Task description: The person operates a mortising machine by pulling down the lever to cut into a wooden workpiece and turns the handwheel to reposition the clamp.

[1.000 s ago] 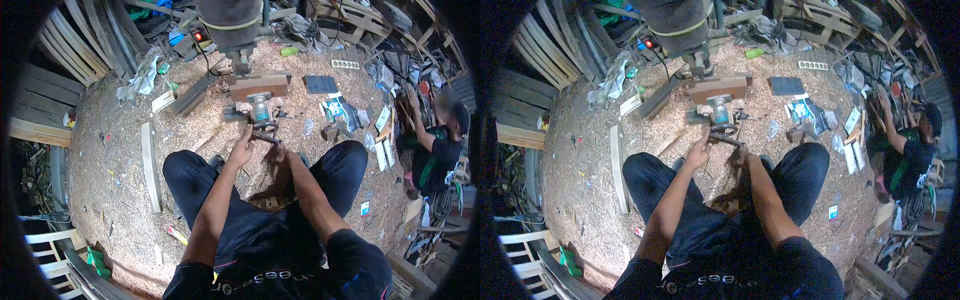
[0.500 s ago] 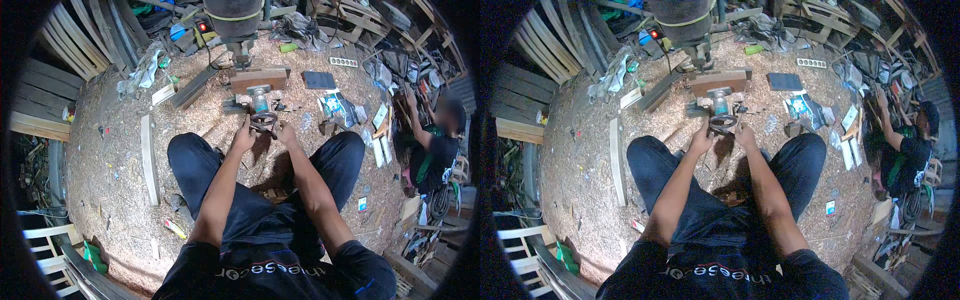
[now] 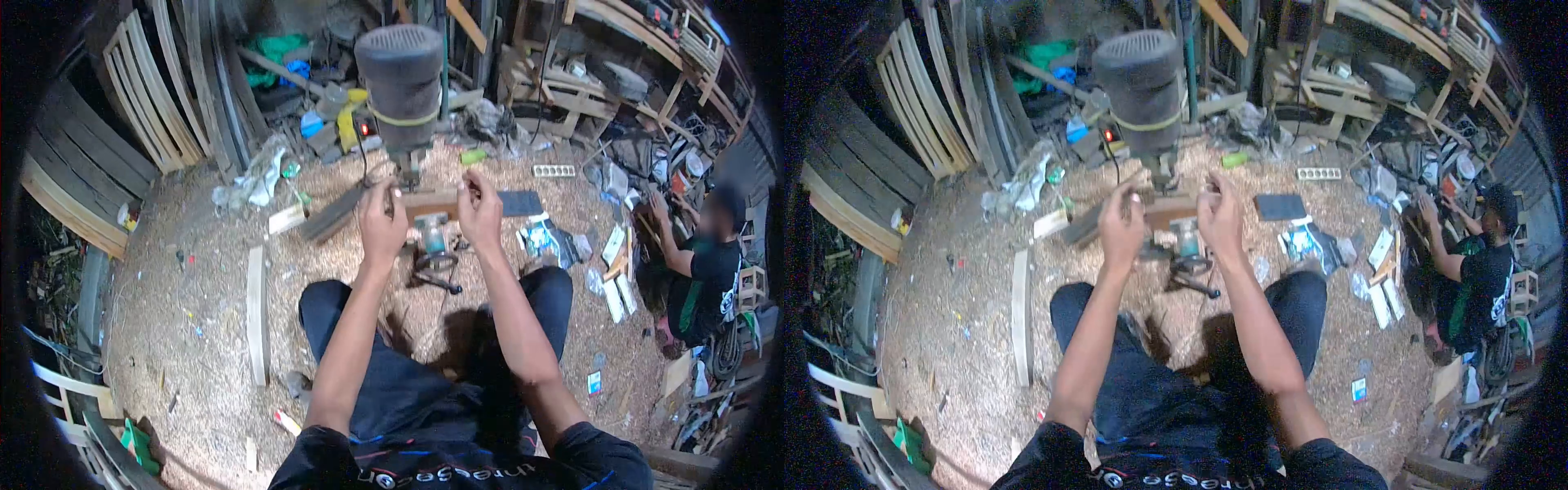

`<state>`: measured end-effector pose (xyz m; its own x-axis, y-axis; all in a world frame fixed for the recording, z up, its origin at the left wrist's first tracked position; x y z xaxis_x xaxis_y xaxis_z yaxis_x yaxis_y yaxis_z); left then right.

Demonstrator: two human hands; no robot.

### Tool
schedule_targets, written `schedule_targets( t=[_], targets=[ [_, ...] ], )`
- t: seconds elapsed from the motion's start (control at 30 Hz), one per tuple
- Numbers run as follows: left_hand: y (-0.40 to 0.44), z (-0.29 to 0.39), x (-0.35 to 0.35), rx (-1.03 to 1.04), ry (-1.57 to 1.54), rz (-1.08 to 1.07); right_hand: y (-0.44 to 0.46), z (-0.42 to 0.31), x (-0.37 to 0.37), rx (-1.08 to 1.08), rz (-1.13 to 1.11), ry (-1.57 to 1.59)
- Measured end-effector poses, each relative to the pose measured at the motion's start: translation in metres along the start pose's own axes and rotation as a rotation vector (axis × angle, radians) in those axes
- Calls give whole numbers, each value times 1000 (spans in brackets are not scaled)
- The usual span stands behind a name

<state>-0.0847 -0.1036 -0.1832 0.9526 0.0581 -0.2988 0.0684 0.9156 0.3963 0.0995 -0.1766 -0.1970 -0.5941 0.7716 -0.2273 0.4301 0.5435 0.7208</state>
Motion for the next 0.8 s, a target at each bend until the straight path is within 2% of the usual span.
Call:
schedule_targets(
  t=[0.1,0.2,0.4,0.57,0.63,0.7,0.73,0.77,0.8],
  targets=[
    [53,85,-18,172,-105,109,83,-60,-5,-149,99,88],
    [104,137,-22,365,-145,193,153,-86,-1,-247,153,99],
    [184,170,0,528,-81,254,281,-81,35,-399,254,95],
    [210,175,20,520,-101,272,370,-41,74,-254,195,-97],
    [212,170,23,472,-126,280,404,-16,94,-93,96,-107],
    [212,169,23,529,-115,293,438,24,115,28,-136,92],
    [214,168,23,546,-100,294,427,4,105,86,-112,91],
    [214,165,24,546,-93,291,423,14,113,79,105,220],
    [214,163,25,543,-88,299,397,-18,102,60,165,263]
  ],
)
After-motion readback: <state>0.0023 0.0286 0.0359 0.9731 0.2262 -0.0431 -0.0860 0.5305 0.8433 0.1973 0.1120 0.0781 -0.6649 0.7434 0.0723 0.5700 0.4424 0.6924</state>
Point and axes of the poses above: each hand's wrist, its own y-axis towards the middle knuckle, its own x-axis out of the palm, z = x × y, the point moved 3 cm from there along y, towards the middle knuckle, and after that the axes turned 15 degrees about -x, right-handed, at the moved point
